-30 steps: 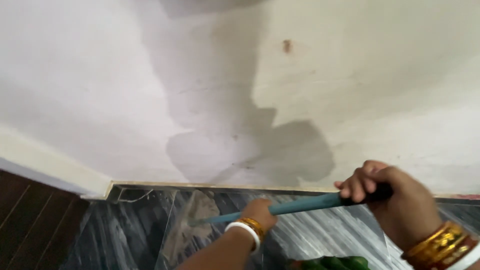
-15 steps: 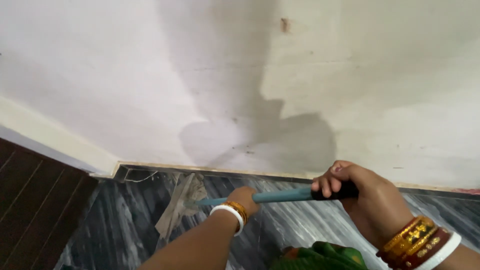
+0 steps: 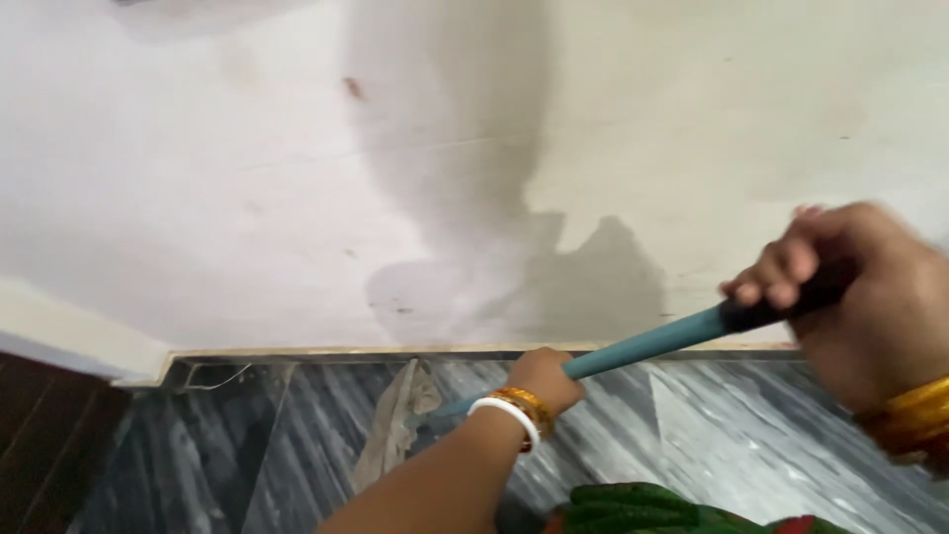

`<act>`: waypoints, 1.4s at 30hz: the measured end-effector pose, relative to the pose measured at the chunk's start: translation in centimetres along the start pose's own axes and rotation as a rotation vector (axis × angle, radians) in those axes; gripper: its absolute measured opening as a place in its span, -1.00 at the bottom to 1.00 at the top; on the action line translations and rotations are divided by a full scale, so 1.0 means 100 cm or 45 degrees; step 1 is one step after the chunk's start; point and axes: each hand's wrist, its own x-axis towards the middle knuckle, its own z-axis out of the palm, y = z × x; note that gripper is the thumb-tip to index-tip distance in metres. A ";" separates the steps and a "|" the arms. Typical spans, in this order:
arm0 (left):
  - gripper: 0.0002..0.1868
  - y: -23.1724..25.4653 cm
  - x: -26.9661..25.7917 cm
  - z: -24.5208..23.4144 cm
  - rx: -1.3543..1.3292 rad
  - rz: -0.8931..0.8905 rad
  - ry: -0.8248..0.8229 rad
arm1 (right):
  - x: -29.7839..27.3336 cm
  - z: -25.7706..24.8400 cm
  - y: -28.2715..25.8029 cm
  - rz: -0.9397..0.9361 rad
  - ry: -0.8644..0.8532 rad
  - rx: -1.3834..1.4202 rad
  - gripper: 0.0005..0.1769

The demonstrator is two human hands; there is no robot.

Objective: Mopping the floor in a bedroom, cleaning under the bed and around the edges of the room.

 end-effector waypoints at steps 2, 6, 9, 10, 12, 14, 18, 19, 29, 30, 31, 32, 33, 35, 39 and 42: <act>-0.78 0.035 0.006 0.008 0.028 0.066 0.000 | 0.006 -0.021 -0.020 -0.074 0.066 -0.077 -0.51; -0.77 0.097 -0.005 0.000 -0.119 0.076 -0.012 | 0.032 -0.081 -0.044 -0.280 -0.162 -0.201 -0.48; -0.75 0.103 -0.010 -0.006 -0.182 0.064 -0.020 | 0.063 -0.142 -0.006 -0.360 -0.216 -0.043 -0.36; -0.75 0.091 -0.003 0.002 -0.188 0.064 -0.015 | 0.054 -0.129 -0.003 -0.361 -0.222 -0.047 -0.36; -0.78 0.066 0.007 0.019 -0.045 0.177 0.054 | 0.034 -0.101 0.002 -0.366 -0.171 0.064 -0.44; -0.78 0.056 -0.005 0.006 -0.095 0.126 0.028 | 0.023 -0.079 0.011 -0.312 -0.152 0.129 -0.48; -0.79 -0.004 0.004 0.021 -0.058 0.042 0.033 | -0.002 -0.020 0.024 -0.095 -0.030 0.251 -0.76; -0.79 -0.021 0.003 0.016 -0.067 0.029 0.035 | -0.004 -0.011 0.033 -0.082 -0.040 0.247 -0.76; -0.78 -0.163 -0.014 -0.025 0.255 -0.296 -0.192 | -0.014 0.083 0.109 0.376 -0.391 0.077 -0.71; -0.79 -0.161 -0.017 -0.032 0.250 -0.369 -0.231 | -0.015 0.088 0.108 0.453 -0.389 0.064 -0.73; -0.79 -0.163 -0.019 -0.030 0.246 -0.379 -0.233 | -0.012 0.087 0.107 0.462 -0.395 0.064 -0.73; -0.79 -0.163 -0.018 -0.029 0.231 -0.387 -0.221 | -0.010 0.085 0.106 0.437 -0.424 0.075 -0.72; -0.80 -0.162 -0.017 -0.028 0.216 -0.395 -0.209 | -0.008 0.083 0.103 0.411 -0.454 0.085 -0.72; -0.80 -0.155 -0.013 -0.030 0.237 -0.373 -0.211 | -0.010 0.081 0.096 0.424 -0.408 0.090 -0.70; -0.81 -0.126 -0.017 -0.022 0.279 -0.315 -0.220 | -0.012 0.057 0.084 0.334 -0.438 0.125 -0.67; -0.82 -0.098 -0.008 0.005 0.332 -0.205 -0.135 | -0.013 0.030 0.059 0.266 -0.372 0.125 -0.65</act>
